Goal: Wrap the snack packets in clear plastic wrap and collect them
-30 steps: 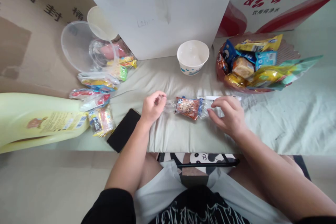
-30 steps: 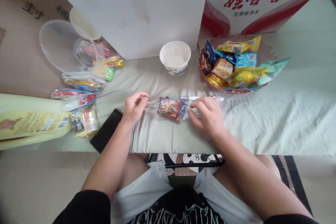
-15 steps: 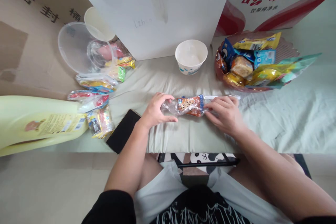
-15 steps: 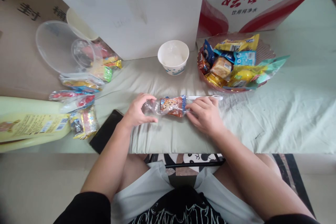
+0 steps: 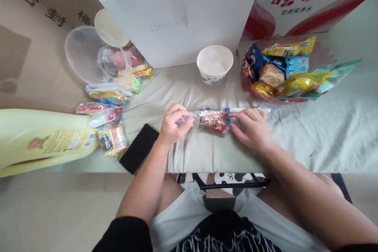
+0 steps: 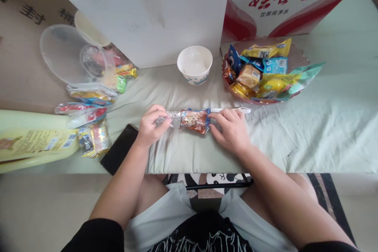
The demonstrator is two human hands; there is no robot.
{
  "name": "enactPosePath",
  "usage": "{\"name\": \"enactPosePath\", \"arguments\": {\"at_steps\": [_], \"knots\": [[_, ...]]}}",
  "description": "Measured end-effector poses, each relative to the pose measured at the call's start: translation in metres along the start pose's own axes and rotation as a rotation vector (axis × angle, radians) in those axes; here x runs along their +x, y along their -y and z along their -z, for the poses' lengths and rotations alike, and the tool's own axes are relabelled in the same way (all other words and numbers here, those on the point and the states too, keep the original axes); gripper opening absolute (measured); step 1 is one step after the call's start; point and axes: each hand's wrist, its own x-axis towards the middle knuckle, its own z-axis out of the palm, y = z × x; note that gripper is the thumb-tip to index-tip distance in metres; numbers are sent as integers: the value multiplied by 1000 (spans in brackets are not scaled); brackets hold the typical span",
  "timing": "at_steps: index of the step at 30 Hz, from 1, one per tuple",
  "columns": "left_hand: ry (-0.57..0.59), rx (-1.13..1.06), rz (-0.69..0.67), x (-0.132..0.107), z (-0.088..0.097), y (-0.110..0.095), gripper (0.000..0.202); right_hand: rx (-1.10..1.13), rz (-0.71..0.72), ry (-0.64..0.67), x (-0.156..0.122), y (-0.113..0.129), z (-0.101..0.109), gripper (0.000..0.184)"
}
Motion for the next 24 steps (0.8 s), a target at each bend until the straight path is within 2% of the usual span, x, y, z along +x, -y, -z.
{"name": "enactPosePath", "arguments": {"at_steps": [2,5,11,16,18,21,24], "knots": [[-13,-80,18,-1,0,-3,13,0,0,-33,0,2,0,27],[6,-184,68,-1,0,-5,17,1,31,-8,0,3,-1,35],[17,-255,167,1,1,-7,34,37,104,-33,3,1,7,18],[121,-209,224,-1,2,-10,55,197,143,60,1,3,15,19],[131,-166,220,0,0,-10,54,238,163,103,0,4,16,21],[75,-62,216,2,-3,-7,50,241,185,143,-2,3,15,23],[32,14,245,4,-5,-3,32,192,146,238,-2,2,12,29]]}}
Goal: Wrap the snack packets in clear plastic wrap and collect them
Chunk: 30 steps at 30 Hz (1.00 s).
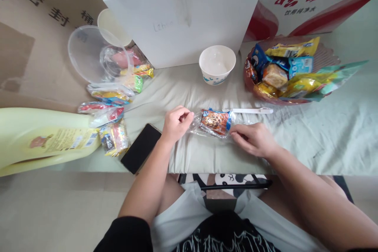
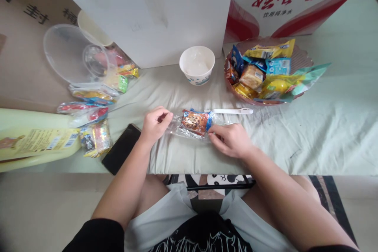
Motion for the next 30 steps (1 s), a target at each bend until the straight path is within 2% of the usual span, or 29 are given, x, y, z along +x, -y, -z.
{"name": "enactPosePath", "arguments": {"at_steps": [3,6,11,14,16,19,23,27,30], "knots": [[10,69,31,1,-1,4,18,-104,-132,60,2,-2,-3,31],[66,132,51,-1,-2,6,23,-174,-241,69,3,-2,-5,26],[183,195,114,-4,-2,5,22,-167,-297,73,4,1,-7,21],[225,254,113,-4,-1,4,17,-152,-302,72,3,0,-7,22],[243,325,104,-2,-1,3,23,-150,-274,44,3,1,-8,22],[237,389,109,1,-2,0,35,-150,-173,-66,3,3,-9,21],[248,307,139,3,-1,-4,37,-109,-23,-150,4,7,-13,21],[362,257,205,4,5,-5,49,-43,-103,-67,4,6,-13,24],[439,136,270,3,10,-4,45,-32,-192,4,4,3,-13,28]]}}
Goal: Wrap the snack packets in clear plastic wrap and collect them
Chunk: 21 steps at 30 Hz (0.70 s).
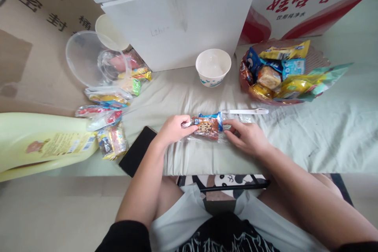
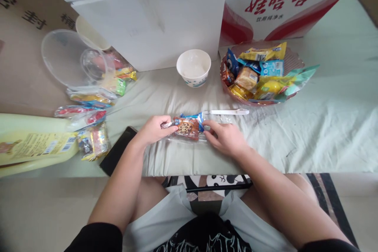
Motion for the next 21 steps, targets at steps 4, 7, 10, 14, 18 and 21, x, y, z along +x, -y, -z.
{"name": "enactPosePath", "arguments": {"at_steps": [4,7,10,14,18,21], "knots": [[-45,-206,-19,-1,2,4,32,-26,22,19,-1,-1,-1,26],[-97,-358,-6,1,0,7,26,-15,39,33,-2,-2,0,23],[-150,-366,63,3,-3,8,23,-25,63,68,-1,-3,1,24],[-151,-195,120,3,-4,2,26,-101,98,135,0,-1,2,33],[-44,-111,124,1,-1,0,50,-197,97,200,0,4,5,45],[35,-165,142,0,2,1,52,-241,83,265,1,9,10,45]]}}
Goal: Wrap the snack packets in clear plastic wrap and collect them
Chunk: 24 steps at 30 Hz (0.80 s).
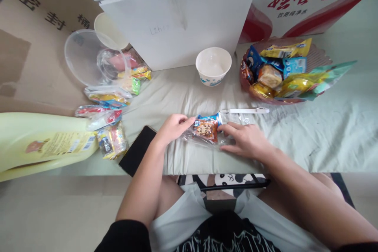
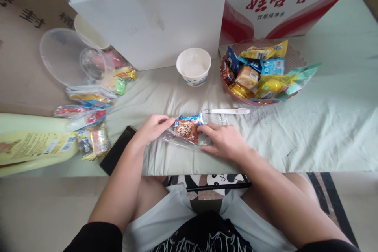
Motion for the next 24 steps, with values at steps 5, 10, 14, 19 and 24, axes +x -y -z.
{"name": "enactPosePath", "arguments": {"at_steps": [5,10,14,19,24], "knots": [[191,-188,107,-6,2,-4,48,-29,-16,77,0,5,6,50],[201,-458,227,-10,0,-7,44,21,16,59,-3,4,6,77],[326,-484,137,-7,0,-6,40,120,39,-9,-4,3,2,63],[416,-443,-5,-9,0,-8,38,127,-59,-66,-2,7,-3,37],[447,-469,13,-15,-2,-8,47,106,-80,-114,-1,12,-6,42]]}}
